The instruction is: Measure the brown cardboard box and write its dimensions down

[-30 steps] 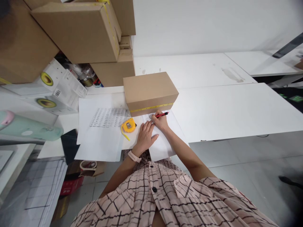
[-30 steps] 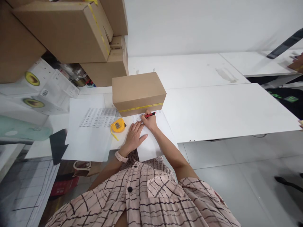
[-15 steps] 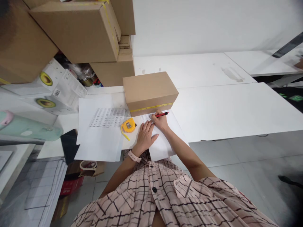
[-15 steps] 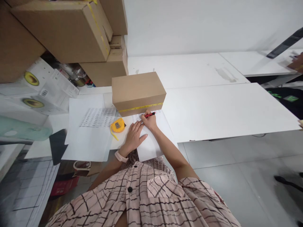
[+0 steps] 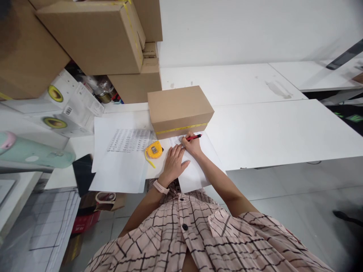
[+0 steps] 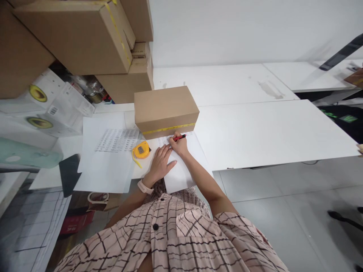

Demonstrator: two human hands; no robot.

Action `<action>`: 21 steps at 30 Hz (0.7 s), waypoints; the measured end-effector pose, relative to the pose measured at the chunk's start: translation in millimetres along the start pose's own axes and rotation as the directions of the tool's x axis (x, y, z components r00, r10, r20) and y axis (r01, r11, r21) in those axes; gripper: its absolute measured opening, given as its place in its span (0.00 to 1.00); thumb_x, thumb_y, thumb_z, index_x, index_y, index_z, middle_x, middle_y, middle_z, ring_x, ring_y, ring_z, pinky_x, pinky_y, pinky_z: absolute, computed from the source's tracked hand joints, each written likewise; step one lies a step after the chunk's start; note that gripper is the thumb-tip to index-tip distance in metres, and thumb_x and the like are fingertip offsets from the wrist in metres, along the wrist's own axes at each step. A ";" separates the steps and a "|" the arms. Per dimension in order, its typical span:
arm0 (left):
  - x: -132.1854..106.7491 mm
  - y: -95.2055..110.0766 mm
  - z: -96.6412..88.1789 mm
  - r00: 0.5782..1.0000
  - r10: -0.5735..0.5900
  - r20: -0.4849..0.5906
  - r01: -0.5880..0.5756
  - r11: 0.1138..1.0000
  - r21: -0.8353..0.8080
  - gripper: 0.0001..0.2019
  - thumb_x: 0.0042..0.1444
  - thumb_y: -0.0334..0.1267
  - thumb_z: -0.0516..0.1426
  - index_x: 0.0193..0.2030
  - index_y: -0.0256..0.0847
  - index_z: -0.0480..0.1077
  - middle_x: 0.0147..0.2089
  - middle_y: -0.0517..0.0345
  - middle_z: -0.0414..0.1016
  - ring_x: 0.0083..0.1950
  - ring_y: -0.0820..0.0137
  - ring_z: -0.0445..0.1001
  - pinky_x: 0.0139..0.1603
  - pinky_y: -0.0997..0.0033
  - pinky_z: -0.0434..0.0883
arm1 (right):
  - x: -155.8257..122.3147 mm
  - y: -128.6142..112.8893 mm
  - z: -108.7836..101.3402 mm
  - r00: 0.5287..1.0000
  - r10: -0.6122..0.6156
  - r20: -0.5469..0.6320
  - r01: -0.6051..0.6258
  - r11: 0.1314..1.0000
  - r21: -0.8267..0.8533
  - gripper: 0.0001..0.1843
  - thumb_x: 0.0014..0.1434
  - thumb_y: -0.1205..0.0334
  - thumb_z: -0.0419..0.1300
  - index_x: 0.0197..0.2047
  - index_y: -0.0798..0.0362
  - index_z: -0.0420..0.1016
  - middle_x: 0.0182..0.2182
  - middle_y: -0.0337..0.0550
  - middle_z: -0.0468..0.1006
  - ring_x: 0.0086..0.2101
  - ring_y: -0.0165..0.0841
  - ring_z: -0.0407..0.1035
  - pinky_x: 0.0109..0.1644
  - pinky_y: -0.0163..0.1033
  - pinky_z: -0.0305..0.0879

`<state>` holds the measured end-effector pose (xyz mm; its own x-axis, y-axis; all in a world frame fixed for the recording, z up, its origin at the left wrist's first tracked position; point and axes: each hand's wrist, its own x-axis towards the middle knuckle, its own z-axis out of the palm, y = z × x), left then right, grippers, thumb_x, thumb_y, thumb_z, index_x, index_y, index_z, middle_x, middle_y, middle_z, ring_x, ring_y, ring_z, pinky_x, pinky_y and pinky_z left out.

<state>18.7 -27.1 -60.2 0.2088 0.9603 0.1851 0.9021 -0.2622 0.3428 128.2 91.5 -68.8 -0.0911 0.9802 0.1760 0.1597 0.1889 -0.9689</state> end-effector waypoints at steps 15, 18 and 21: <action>-32.5 -33.1 -29.4 0.840 -0.288 -0.460 0.276 0.956 -0.097 0.21 0.63 0.43 0.58 0.61 0.40 0.66 0.69 0.39 0.65 0.72 0.47 0.59 0.72 0.38 0.56 | -52.4 -6.4 -112.9 0.925 -0.212 0.314 0.379 0.550 -0.745 0.18 0.63 0.72 0.48 0.47 0.51 0.76 0.42 0.54 0.72 0.42 0.44 0.62 0.38 0.45 0.60; -36.6 -59.5 -41.4 0.828 -0.385 -0.408 0.371 0.921 -0.116 0.31 0.56 0.43 0.64 0.65 0.38 0.62 0.68 0.35 0.64 0.70 0.43 0.60 0.69 0.36 0.59 | -50.5 -3.6 -114.0 0.926 -0.209 0.313 0.377 0.526 -0.763 0.20 0.63 0.73 0.47 0.49 0.52 0.77 0.40 0.55 0.73 0.40 0.45 0.63 0.41 0.47 0.62; -34.0 -72.9 -50.9 0.840 -0.428 -0.332 0.371 0.901 -0.223 0.32 0.52 0.42 0.66 0.62 0.40 0.63 0.60 0.39 0.71 0.64 0.46 0.68 0.64 0.40 0.66 | -50.9 -12.2 -105.5 0.937 -0.241 0.251 0.348 0.608 -0.714 0.21 0.62 0.73 0.48 0.51 0.52 0.77 0.41 0.55 0.75 0.42 0.46 0.65 0.42 0.48 0.63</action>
<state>-73.4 -45.5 -44.5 -0.3363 0.8876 0.3149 0.8064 0.0986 0.5832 234.5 45.7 -47.6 -0.3707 0.8582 0.3552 0.7672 0.4984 -0.4036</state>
